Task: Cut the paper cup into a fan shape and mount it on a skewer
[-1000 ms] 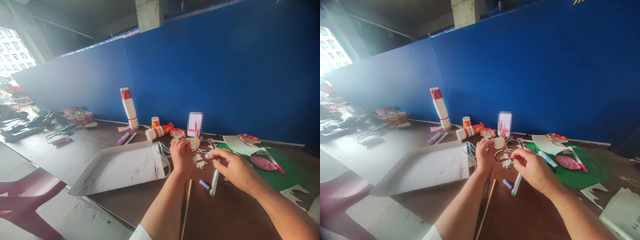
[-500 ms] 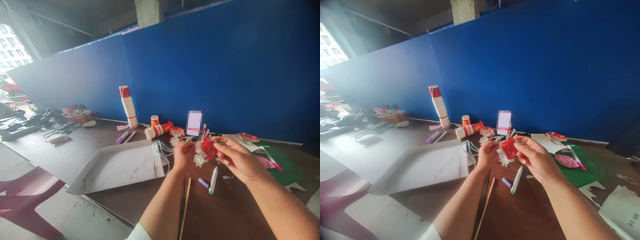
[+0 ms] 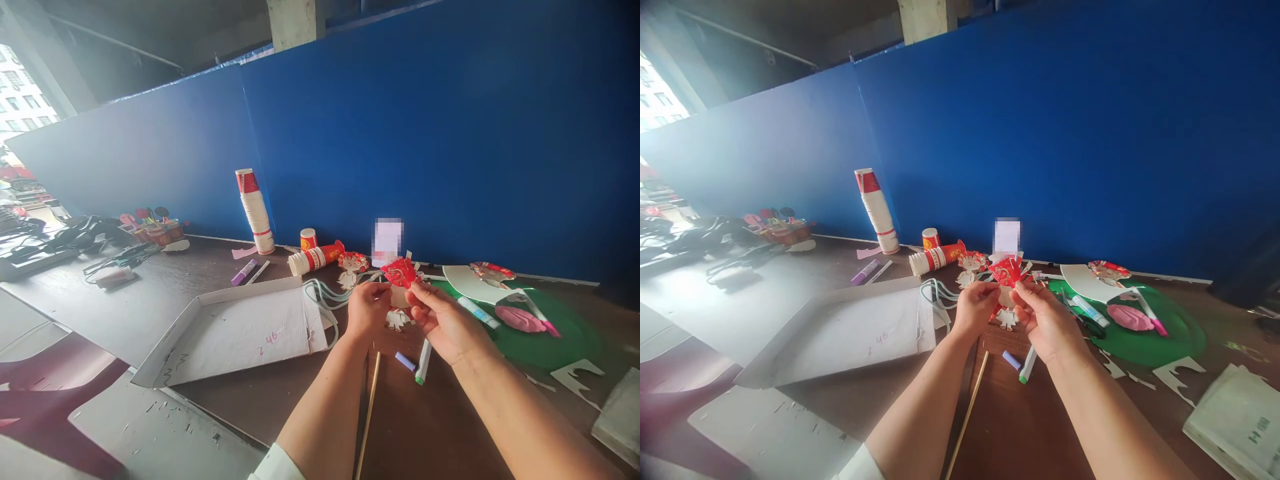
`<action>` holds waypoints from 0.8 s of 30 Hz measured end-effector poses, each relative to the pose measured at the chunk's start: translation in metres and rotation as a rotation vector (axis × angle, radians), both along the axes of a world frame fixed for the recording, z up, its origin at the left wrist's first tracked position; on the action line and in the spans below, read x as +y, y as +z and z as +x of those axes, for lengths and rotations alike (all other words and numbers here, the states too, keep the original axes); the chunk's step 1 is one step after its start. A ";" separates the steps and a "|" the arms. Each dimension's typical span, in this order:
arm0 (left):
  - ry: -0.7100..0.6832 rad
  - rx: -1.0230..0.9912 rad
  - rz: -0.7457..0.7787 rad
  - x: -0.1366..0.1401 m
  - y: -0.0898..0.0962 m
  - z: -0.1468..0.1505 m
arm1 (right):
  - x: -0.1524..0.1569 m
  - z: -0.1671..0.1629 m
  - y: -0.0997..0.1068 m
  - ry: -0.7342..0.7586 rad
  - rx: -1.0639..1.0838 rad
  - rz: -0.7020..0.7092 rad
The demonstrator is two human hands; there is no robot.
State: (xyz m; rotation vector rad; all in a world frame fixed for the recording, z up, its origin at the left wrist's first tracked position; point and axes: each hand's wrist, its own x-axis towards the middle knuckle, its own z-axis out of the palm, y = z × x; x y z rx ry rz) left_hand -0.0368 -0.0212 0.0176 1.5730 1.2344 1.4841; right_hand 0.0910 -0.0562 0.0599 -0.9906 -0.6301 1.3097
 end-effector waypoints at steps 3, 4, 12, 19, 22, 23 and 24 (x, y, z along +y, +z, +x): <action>-0.023 -0.028 -0.014 -0.002 0.002 0.000 | -0.003 -0.006 -0.002 -0.038 -0.094 -0.016; -0.038 -0.042 -0.024 -0.003 0.003 0.000 | -0.004 -0.007 -0.002 -0.058 -0.143 -0.010; -0.134 -0.074 -0.080 -0.004 0.008 -0.001 | 0.001 -0.001 -0.011 -0.157 -0.757 0.083; -0.207 -0.201 -0.242 -0.006 0.015 -0.002 | 0.000 0.006 -0.006 -0.335 -1.253 0.295; -0.245 -0.250 -0.329 -0.007 0.019 -0.004 | 0.002 0.008 -0.004 -0.339 -1.330 0.414; -0.251 -0.253 -0.349 -0.008 0.020 -0.005 | 0.003 0.009 -0.003 -0.318 -1.332 0.427; -0.260 -0.254 -0.364 -0.008 0.020 -0.006 | 0.004 0.010 -0.003 -0.294 -1.329 0.434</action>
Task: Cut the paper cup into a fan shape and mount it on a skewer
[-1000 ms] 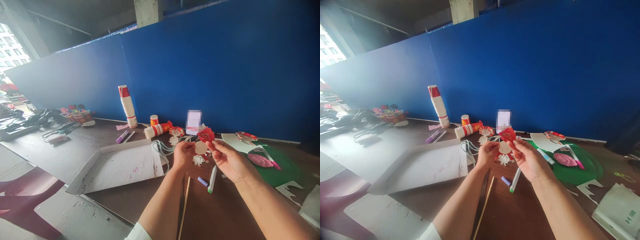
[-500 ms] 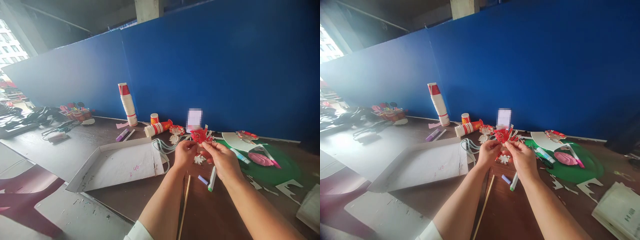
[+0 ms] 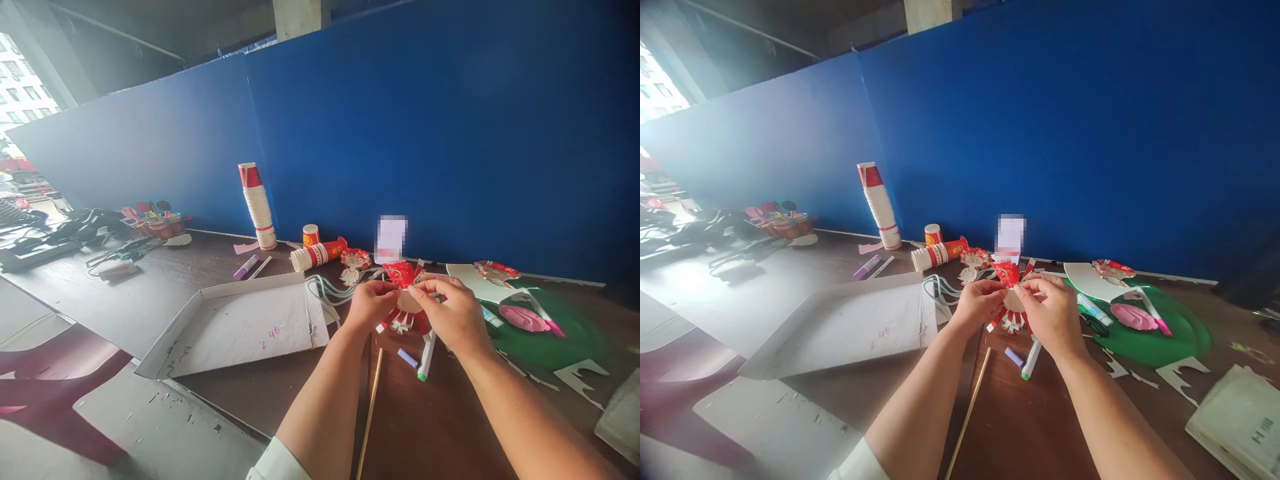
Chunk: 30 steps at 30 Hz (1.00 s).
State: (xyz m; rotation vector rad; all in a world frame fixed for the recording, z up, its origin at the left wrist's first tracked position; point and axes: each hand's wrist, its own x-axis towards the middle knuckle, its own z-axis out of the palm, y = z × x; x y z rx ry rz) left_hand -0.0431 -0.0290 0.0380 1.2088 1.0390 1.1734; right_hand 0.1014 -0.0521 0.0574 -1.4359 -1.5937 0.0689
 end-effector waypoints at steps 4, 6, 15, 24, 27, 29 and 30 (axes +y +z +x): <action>-0.065 -0.040 -0.043 0.001 0.001 -0.004 | 0.004 0.007 0.007 0.088 -0.011 -0.050; -0.090 -0.075 -0.061 0.001 0.000 -0.006 | 0.005 0.011 0.012 0.141 -0.024 -0.104; -0.224 -0.241 -0.107 0.005 -0.006 -0.008 | 0.004 0.011 0.023 0.226 0.014 -0.289; -0.216 -0.219 -0.114 0.005 -0.006 -0.008 | 0.006 0.013 0.016 0.180 0.018 -0.303; -0.223 -0.227 -0.118 0.003 -0.003 -0.009 | 0.006 0.013 0.013 0.159 -0.014 -0.265; -0.226 -0.227 -0.120 0.002 -0.002 -0.009 | 0.006 0.012 0.012 0.156 -0.029 -0.248; -0.226 -0.225 -0.121 0.002 -0.002 -0.009 | 0.006 0.012 0.012 0.156 -0.034 -0.240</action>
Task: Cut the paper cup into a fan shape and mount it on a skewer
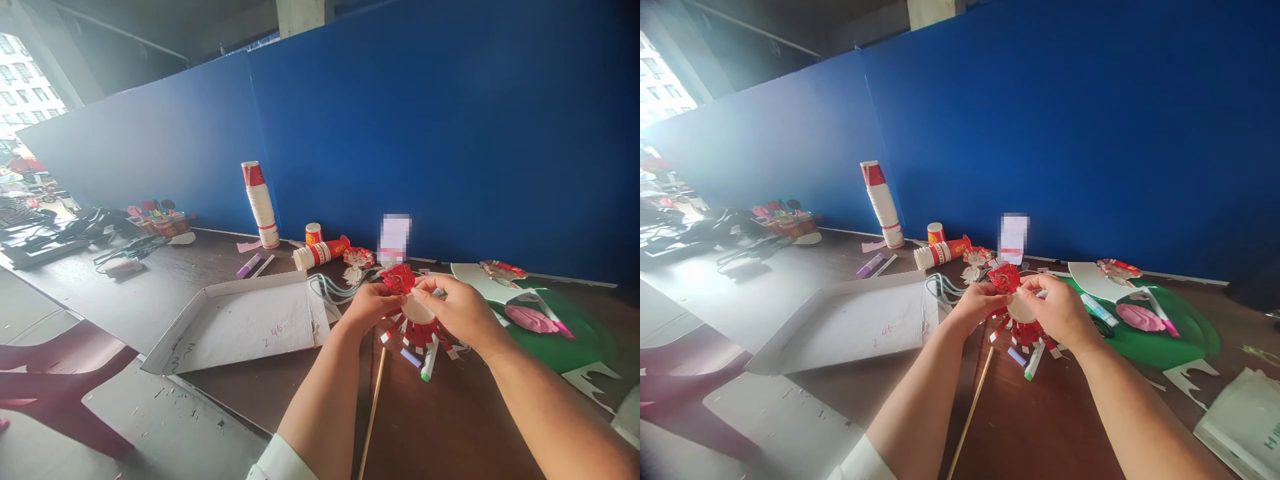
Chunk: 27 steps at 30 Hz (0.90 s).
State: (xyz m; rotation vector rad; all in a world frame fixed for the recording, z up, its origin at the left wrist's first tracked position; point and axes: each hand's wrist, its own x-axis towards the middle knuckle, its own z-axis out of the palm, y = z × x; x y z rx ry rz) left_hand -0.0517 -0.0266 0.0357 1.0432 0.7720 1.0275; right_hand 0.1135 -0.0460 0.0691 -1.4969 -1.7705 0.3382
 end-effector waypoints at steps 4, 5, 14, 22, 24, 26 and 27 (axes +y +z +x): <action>0.005 0.014 0.001 0.002 -0.002 0.000 | 0.001 0.001 -0.003 0.009 -0.025 0.066; 0.009 0.021 0.001 0.002 -0.003 0.000 | 0.001 0.001 -0.004 0.015 -0.035 0.090; 0.012 0.049 0.019 0.003 -0.005 0.000 | 0.004 0.002 -0.007 0.044 -0.130 0.223; 0.001 0.079 0.026 0.005 -0.009 -0.002 | 0.007 0.003 -0.014 0.014 -0.169 0.261; 0.009 0.098 0.023 0.004 -0.008 -0.002 | 0.007 0.002 -0.016 0.007 -0.167 0.272; 0.018 0.108 0.025 0.004 -0.008 -0.002 | 0.006 0.001 -0.018 -0.007 -0.156 0.279; 0.021 0.109 0.029 0.004 -0.008 -0.002 | 0.006 0.001 -0.018 -0.013 -0.150 0.281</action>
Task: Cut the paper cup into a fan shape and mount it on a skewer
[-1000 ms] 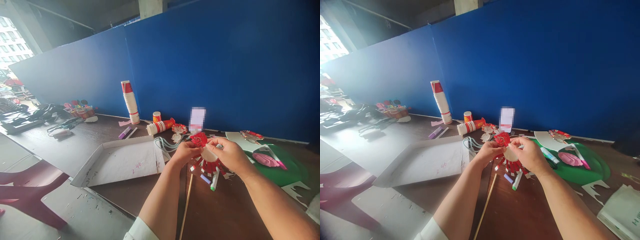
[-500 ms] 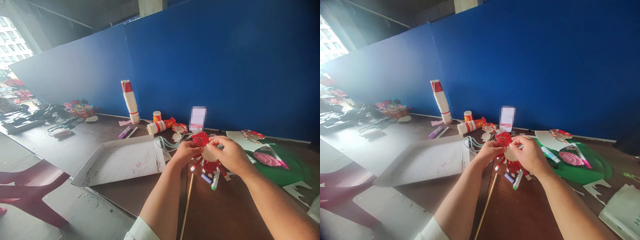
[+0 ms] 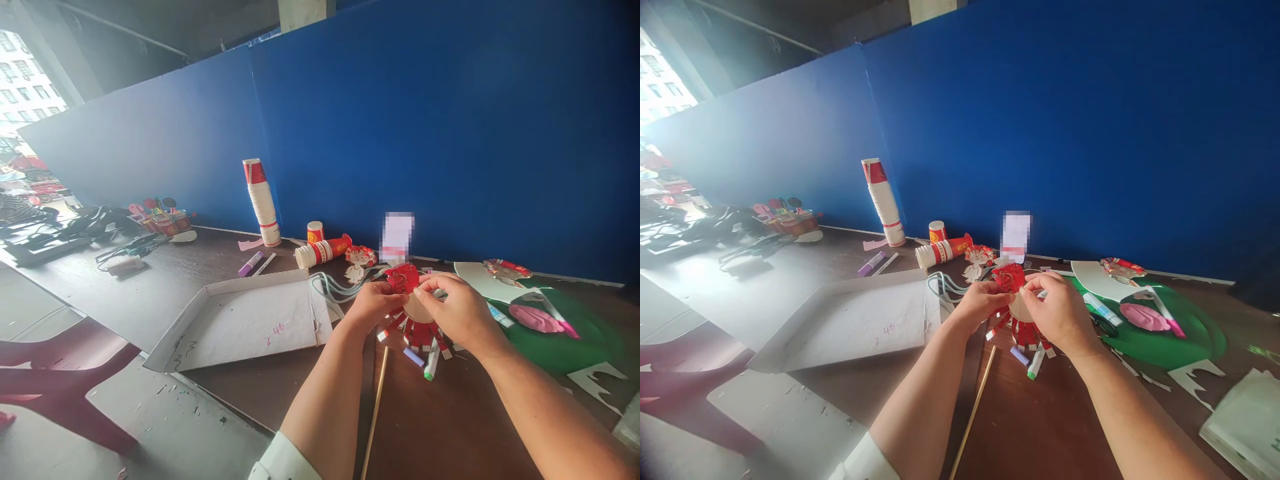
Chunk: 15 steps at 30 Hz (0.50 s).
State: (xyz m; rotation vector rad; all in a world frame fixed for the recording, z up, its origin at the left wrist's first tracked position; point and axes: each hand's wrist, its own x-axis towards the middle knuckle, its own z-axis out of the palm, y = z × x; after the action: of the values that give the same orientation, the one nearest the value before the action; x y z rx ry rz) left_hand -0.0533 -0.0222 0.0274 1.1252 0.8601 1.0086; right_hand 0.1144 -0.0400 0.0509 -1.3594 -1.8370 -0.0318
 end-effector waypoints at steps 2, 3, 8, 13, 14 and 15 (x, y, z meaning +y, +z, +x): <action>-0.003 -0.011 0.012 0.000 -0.001 0.000 | -0.001 -0.001 0.000 -0.003 0.007 0.004; -0.005 -0.018 0.018 0.000 -0.001 0.000 | -0.001 -0.002 0.001 -0.002 0.006 0.005; -0.006 -0.048 -0.007 0.000 0.000 0.000 | -0.004 -0.004 0.003 -0.002 -0.003 0.010; -0.010 -0.066 -0.021 -0.003 0.005 -0.001 | -0.005 -0.005 0.002 -0.017 -0.005 0.026; -0.016 -0.074 -0.028 -0.004 0.006 -0.001 | -0.005 -0.005 0.002 -0.019 -0.004 0.026; -0.024 -0.084 -0.032 -0.004 0.006 -0.001 | -0.005 -0.005 0.002 -0.023 -0.002 0.024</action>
State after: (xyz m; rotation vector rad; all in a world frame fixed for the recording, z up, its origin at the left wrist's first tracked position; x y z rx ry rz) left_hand -0.0546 -0.0267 0.0335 1.0563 0.7918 1.0116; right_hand 0.1094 -0.0453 0.0529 -1.3638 -1.8171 -0.0665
